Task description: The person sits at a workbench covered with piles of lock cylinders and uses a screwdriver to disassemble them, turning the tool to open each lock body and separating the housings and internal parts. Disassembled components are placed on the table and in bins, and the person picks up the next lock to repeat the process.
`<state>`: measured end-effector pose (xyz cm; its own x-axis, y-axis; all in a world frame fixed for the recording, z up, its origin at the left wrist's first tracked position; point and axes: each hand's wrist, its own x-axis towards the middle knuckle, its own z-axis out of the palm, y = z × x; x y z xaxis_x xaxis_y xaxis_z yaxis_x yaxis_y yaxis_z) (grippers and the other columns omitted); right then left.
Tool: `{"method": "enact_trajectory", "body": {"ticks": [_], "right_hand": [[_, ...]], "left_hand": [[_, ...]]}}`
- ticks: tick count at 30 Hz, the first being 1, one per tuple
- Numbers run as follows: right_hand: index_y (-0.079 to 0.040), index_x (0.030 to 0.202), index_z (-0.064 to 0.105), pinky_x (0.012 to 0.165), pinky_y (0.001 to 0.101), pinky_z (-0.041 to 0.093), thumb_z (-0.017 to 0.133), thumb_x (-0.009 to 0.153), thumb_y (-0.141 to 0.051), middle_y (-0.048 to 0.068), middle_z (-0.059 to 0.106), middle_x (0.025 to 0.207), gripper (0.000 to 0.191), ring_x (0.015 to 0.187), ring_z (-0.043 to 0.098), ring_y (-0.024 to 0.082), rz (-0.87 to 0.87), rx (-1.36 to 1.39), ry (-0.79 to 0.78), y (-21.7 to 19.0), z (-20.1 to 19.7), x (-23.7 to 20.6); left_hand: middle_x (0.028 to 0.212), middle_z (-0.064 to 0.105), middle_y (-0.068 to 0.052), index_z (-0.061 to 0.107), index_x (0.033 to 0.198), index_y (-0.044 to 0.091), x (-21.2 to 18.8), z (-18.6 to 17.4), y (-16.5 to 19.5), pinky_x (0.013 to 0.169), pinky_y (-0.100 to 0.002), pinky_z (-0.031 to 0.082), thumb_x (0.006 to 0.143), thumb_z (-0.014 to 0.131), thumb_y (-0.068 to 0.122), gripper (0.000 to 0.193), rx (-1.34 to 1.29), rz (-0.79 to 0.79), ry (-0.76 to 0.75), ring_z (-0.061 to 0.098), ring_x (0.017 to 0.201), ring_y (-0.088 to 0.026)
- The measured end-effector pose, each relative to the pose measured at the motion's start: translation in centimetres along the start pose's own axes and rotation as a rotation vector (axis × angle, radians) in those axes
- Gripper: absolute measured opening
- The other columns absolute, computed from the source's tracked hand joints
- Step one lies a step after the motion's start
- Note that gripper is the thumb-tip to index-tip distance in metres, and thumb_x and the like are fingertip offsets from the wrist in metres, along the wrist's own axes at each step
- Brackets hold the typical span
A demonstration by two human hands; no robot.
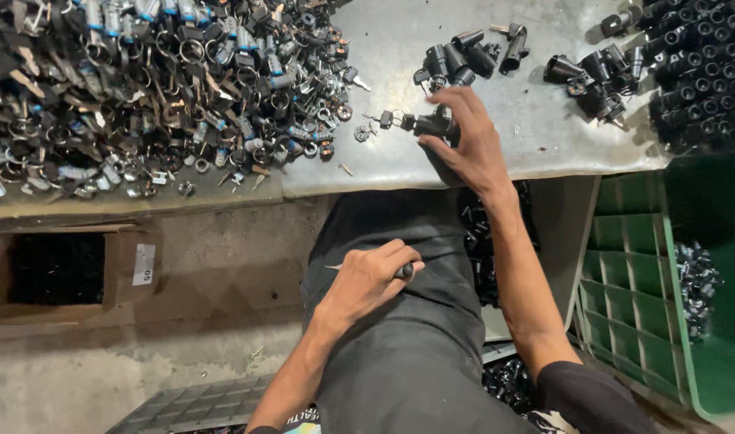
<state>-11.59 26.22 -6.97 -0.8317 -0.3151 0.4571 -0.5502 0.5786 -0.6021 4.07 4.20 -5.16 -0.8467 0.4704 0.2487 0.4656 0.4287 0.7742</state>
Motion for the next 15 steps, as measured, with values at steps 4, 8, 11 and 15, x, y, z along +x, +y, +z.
{"method": "enact_trajectory", "body": {"ticks": [4, 8, 11, 15], "right_hand": [[-0.007, 0.149, 0.047, 0.093, 0.0281, 0.044, 0.075, 0.077, 0.002, 0.009, 0.048, 0.141, 0.078, 0.119, 0.049, 0.019, -0.001, 0.371, 0.139, -0.2, -0.4, -0.9], [-0.009, 0.147, 0.045, 0.092, 0.0248, 0.043, 0.065, 0.074, 0.011, 0.007, 0.048, 0.141, 0.078, 0.108, 0.046, 0.014, 0.106, 1.038, 0.277, -3.0, -1.0, -4.1], [-0.009, 0.144, 0.046, 0.102, 0.0271, 0.044, 0.073, 0.084, 0.007, 0.007, 0.048, 0.144, 0.068, 0.121, 0.047, 0.014, 0.151, 1.106, 0.281, -5.8, -1.5, -7.5], [-0.004, 0.137, 0.055, 0.103, 0.0351, 0.053, 0.074, 0.100, -0.015, 0.010, 0.057, 0.136, 0.043, 0.121, 0.060, 0.018, 0.252, 1.175, 0.216, -8.5, -1.6, -10.9]], "left_hand": [[0.085, 0.062, -0.008, 0.067, 0.097, 0.009, -2.1, 0.1, 0.9, 0.060, -0.041, 0.049, 0.093, 0.073, 0.019, 0.012, 0.011, -0.016, 0.029, 0.065, 0.070, -0.030], [0.089, 0.066, -0.007, 0.067, 0.097, 0.009, -3.5, -0.2, 2.2, 0.059, -0.040, 0.050, 0.092, 0.074, 0.019, 0.013, -0.010, -0.022, 0.088, 0.066, 0.072, -0.030], [0.088, 0.065, -0.007, 0.067, 0.097, 0.009, -3.6, -0.3, 3.1, 0.061, -0.040, 0.050, 0.092, 0.074, 0.018, 0.012, 0.004, 0.003, 0.132, 0.066, 0.073, -0.030], [0.090, 0.066, -0.008, 0.068, 0.102, 0.009, -4.5, 0.4, 4.4, 0.063, -0.038, 0.050, 0.094, 0.074, 0.015, 0.012, -0.080, -0.005, 0.083, 0.065, 0.074, -0.030]]}}
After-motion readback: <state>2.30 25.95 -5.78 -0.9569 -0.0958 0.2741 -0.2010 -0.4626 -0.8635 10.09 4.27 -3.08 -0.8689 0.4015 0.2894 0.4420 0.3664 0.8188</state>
